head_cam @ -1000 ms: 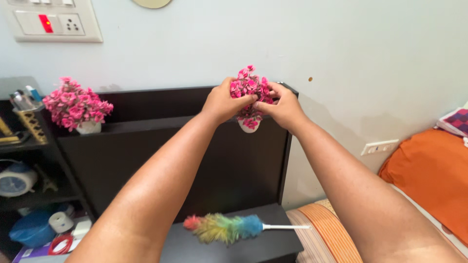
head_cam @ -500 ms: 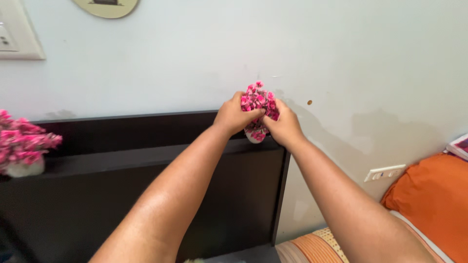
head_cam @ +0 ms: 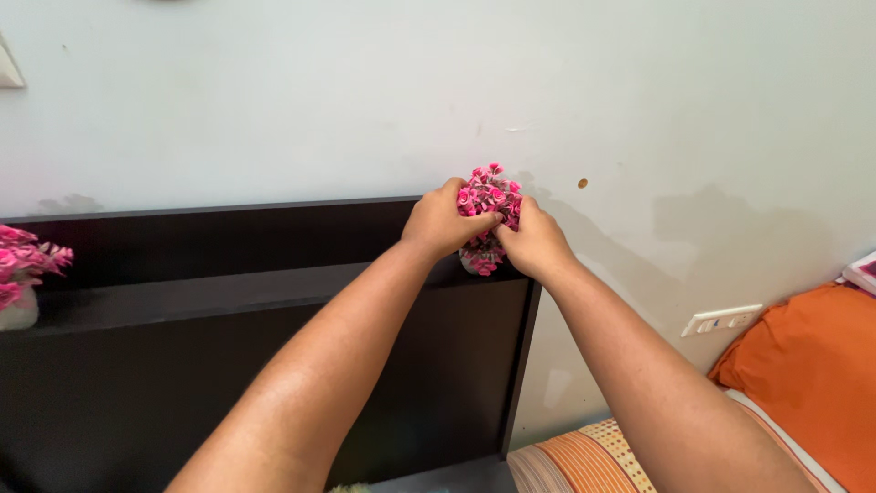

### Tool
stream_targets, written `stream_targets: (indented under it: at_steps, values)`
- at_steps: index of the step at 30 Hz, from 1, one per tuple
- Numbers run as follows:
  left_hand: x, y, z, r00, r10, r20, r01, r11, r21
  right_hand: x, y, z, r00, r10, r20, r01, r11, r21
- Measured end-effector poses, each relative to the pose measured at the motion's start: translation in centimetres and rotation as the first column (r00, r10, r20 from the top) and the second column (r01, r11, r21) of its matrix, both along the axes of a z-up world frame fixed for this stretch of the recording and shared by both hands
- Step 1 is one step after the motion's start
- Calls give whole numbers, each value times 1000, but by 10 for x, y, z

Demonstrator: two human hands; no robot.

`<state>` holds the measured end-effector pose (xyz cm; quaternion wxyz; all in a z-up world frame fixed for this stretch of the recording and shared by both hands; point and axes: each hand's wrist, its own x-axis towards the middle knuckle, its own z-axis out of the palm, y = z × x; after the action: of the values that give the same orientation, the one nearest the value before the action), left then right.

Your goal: The person uses a colorful duster to clean a dark wooden desk and shelves. The person moves potted artificial flowers and a small Eiffel Tower model to dust beneath them and then returns them to their places on the shelf.

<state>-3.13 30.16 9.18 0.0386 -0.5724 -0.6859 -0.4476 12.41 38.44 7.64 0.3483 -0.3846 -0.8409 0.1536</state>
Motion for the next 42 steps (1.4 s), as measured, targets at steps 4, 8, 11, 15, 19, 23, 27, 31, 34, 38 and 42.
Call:
stream_targets:
  at_steps: [4,8,11,15,19,23,27,31,34,38,42]
  values:
    - [7,-12,5,999,36,30,-33,996,-80,3,-7,2,999,15,-43,-16,1000,-23]
    - [13,-26,9,997,80,22,-76,985,-155,12,-19,4,999,-12,-38,11,999,-31]
    - [20,-39,12,993,121,-6,-119,963,-243,23,-34,9,999,-41,-28,42,999,27]
    - [14,-63,6,988,139,-74,-150,973,-174,25,-59,11,996,-81,-43,84,994,75]
    - [11,-102,-6,947,206,-247,-250,954,-164,30,-89,4,990,-133,-57,142,966,216]
    - [-1,-158,-32,879,258,-401,-305,951,-57,30,-129,-17,996,-26,-90,63,895,441]
    - [-19,-228,-58,838,321,-442,-386,921,-62,16,-179,-42,995,80,-64,-37,860,510]
    - [-34,-308,-87,802,407,-436,-498,860,-112,-6,-241,-71,974,223,-41,-165,823,544]
    - [-42,-370,-113,769,484,-418,-582,800,-145,-22,-289,-93,950,310,-21,-251,806,536]
    - [-54,-449,-147,730,567,-382,-664,721,-198,-45,-349,-119,928,373,26,-348,838,421]
    - [-63,-523,-181,692,627,-358,-717,656,-236,-63,-405,-144,893,447,49,-432,824,365]
